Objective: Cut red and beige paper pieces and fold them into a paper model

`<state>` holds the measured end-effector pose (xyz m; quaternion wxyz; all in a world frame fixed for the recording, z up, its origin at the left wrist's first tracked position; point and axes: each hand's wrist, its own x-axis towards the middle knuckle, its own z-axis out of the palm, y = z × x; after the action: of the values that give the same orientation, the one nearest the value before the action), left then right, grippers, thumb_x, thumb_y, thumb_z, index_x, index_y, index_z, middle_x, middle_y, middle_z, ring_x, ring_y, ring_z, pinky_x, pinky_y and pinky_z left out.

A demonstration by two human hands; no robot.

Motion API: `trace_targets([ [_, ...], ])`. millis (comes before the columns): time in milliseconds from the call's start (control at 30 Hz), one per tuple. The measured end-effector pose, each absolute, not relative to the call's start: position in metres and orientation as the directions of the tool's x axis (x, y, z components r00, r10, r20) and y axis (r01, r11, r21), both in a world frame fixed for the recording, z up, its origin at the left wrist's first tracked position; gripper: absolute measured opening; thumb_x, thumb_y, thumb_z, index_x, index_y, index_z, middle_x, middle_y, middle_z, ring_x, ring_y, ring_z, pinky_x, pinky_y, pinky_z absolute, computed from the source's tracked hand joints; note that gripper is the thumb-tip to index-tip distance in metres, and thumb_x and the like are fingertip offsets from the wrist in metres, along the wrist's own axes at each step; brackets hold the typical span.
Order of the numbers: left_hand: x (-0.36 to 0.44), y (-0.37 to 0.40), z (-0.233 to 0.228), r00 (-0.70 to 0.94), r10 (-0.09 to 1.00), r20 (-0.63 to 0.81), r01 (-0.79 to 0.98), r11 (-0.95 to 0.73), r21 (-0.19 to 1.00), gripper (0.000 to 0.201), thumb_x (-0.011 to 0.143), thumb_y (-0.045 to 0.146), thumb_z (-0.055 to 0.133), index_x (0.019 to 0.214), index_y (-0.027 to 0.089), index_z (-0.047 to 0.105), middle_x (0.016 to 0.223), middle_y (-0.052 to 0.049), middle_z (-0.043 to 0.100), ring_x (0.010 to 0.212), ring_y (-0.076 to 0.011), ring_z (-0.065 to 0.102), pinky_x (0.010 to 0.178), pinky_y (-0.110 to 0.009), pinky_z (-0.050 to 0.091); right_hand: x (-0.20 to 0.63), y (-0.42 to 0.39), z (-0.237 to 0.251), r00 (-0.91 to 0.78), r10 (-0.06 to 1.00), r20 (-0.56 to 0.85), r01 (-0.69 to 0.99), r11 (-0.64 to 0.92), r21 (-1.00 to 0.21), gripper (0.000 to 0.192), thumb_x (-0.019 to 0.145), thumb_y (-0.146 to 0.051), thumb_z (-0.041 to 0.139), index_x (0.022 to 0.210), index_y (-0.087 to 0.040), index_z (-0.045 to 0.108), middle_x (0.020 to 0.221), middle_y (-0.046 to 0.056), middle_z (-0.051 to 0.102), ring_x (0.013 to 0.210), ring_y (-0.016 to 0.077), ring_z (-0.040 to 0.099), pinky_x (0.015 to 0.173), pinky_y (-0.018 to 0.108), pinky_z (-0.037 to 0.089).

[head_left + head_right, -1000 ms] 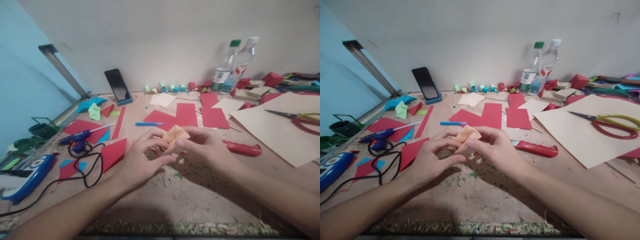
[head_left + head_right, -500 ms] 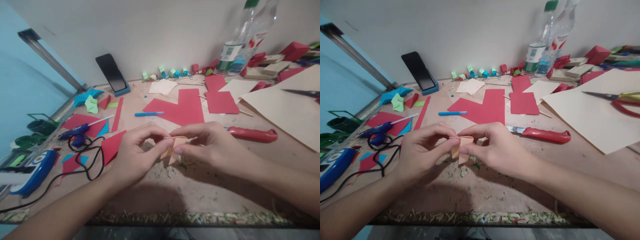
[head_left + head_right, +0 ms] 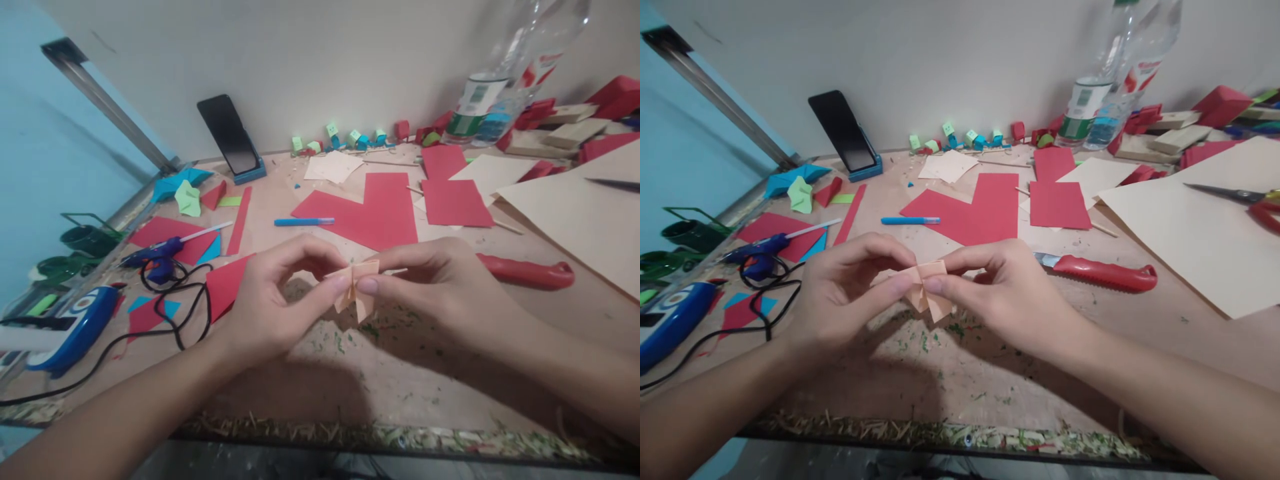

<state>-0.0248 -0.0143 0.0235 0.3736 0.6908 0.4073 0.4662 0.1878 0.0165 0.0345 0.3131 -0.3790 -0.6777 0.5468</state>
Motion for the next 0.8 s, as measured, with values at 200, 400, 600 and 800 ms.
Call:
trace_targets([
  [200, -0.0225, -0.0141, 0.0241, 0.257, 0.876, 0.409, 0.343, -0.478, 0.809, 0.002, 0.093, 0.021, 0.077, 0.093, 0.021, 0.075, 0.090, 0.001, 0.076, 0.084, -0.0122, 0.069, 0.076, -0.026, 0.055, 0.1864, 0.0152, 0.0336, -0.510, 0.859, 0.052, 0.200, 0.177, -0.964, 0.006, 0.087, -0.023, 0.080, 0.088, -0.025, 0.086, 0.081, -0.002, 0.082, 0.071, 0.0140, 0.073, 0.065, 0.021, 0.057],
  [400, -0.0215, -0.0136, 0.0230, 0.223, 0.873, 0.433, 0.342, -0.486, 0.804, 0.007, 0.094, 0.015, 0.073, 0.090, 0.020, 0.075, 0.086, 0.002, 0.077, 0.079, -0.0116, 0.069, 0.074, -0.027, 0.055, 0.1868, 0.0148, 0.0363, -0.472, 0.878, 0.082, 0.186, 0.190, -0.964, 0.008, 0.086, -0.032, 0.083, 0.087, -0.024, 0.086, 0.079, -0.001, 0.082, 0.071, 0.0149, 0.075, 0.063, 0.020, 0.059],
  [600, -0.0212, -0.0144, 0.0249, 0.213, 0.878, 0.428, 0.339, -0.478, 0.811, 0.009, 0.094, 0.013, 0.073, 0.087, 0.020, 0.074, 0.084, 0.001, 0.076, 0.078, -0.0122, 0.069, 0.073, -0.028, 0.055, 0.1881, 0.0150, 0.0350, -0.430, 0.892, 0.138, 0.210, 0.247, -0.946, 0.006, 0.088, -0.032, 0.082, 0.087, -0.027, 0.086, 0.074, -0.002, 0.081, 0.065, 0.0117, 0.071, 0.058, 0.018, 0.056],
  [800, -0.0205, -0.0139, 0.0227, 0.211, 0.884, 0.417, 0.338, -0.466, 0.818, 0.008, 0.093, 0.013, 0.072, 0.089, 0.019, 0.075, 0.087, 0.000, 0.077, 0.081, -0.0134, 0.071, 0.076, -0.029, 0.056, 0.1893, 0.0147, 0.0335, -0.408, 0.898, 0.164, 0.260, 0.287, -0.922, 0.006, 0.087, -0.029, 0.082, 0.085, -0.028, 0.086, 0.077, -0.002, 0.082, 0.064, 0.0117, 0.071, 0.057, 0.018, 0.056],
])
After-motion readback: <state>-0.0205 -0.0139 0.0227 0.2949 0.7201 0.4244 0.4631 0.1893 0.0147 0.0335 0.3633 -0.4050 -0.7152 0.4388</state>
